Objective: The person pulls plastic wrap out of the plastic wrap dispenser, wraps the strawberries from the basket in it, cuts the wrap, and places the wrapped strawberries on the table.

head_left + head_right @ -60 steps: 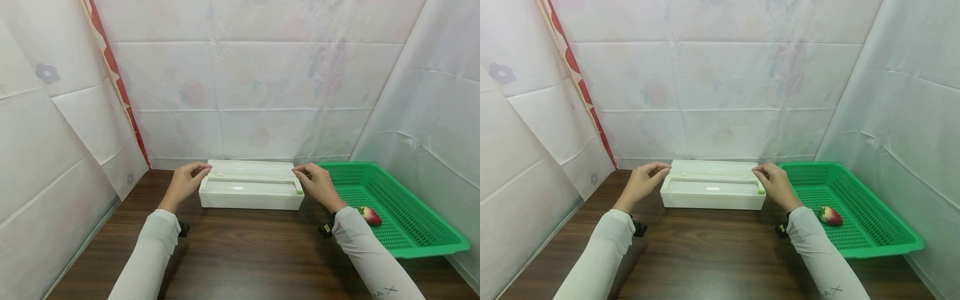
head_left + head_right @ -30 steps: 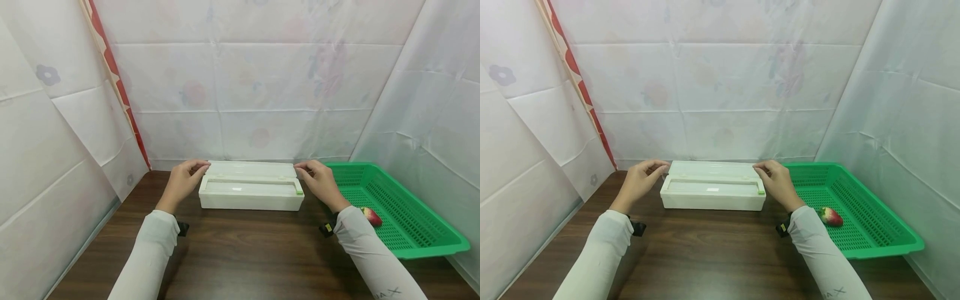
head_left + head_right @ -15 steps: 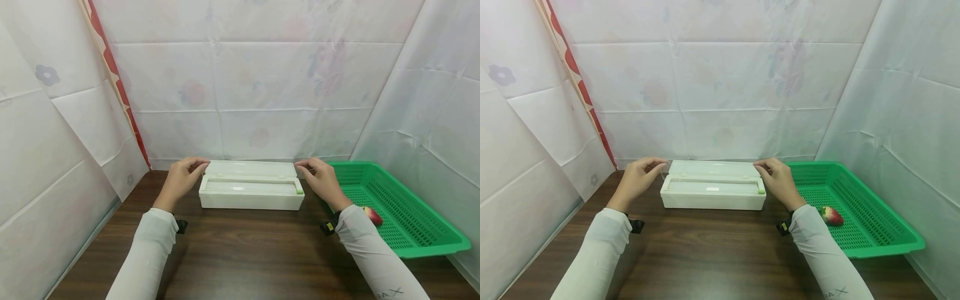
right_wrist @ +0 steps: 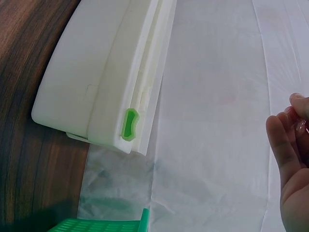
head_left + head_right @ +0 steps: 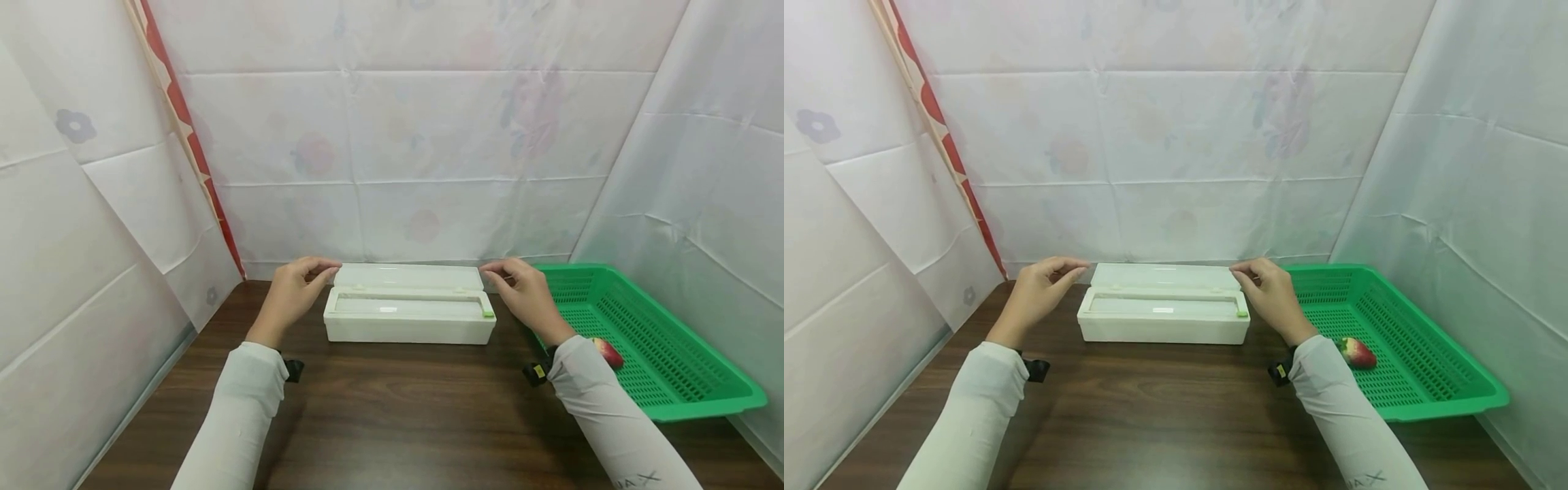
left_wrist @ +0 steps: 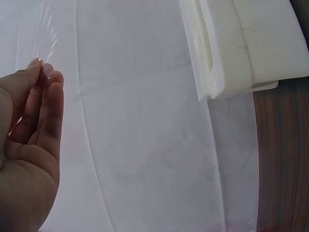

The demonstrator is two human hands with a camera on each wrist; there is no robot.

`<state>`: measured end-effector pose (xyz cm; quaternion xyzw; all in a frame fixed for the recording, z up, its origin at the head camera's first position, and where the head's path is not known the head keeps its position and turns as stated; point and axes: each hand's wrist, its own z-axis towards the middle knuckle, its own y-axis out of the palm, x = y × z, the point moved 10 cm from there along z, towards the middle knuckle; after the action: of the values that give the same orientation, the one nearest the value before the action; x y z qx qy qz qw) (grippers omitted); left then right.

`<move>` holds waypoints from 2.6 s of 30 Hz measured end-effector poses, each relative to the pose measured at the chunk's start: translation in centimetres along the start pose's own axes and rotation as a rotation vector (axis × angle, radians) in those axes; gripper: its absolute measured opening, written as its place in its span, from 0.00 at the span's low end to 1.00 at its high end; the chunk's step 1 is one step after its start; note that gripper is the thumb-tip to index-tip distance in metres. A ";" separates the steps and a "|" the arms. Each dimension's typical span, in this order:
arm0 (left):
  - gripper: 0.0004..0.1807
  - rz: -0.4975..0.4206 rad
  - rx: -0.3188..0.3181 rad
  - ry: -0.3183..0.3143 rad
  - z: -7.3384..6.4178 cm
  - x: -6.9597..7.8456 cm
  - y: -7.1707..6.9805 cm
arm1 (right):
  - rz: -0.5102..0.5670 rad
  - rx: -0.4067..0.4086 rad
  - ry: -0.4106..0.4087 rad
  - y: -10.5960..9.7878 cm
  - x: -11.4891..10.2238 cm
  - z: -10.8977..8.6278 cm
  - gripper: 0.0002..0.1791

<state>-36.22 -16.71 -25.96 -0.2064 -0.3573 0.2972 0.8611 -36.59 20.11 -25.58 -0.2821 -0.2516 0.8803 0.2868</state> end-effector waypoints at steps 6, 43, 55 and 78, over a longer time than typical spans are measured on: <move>0.08 0.012 0.004 0.006 0.0 0.2 -0.1 | -0.003 0.004 0.000 -0.1 0.0 0.0 0.07; 0.09 -0.001 0.068 0.073 -0.3 1.8 -1.6 | -0.010 0.039 -0.041 -1.5 -1.5 0.1 0.07; 0.09 0.003 0.086 0.089 -0.1 2.6 -2.2 | -0.014 0.068 -0.057 -2.2 -1.9 0.4 0.08; 0.09 -0.009 0.091 0.109 -0.2 3.4 -2.7 | -0.002 0.084 -0.041 -2.8 -2.0 0.2 0.08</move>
<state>-33.11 -16.45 -22.89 -0.1813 -0.2968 0.2976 0.8891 -34.29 20.74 -23.05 -0.2516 -0.2205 0.8954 0.2939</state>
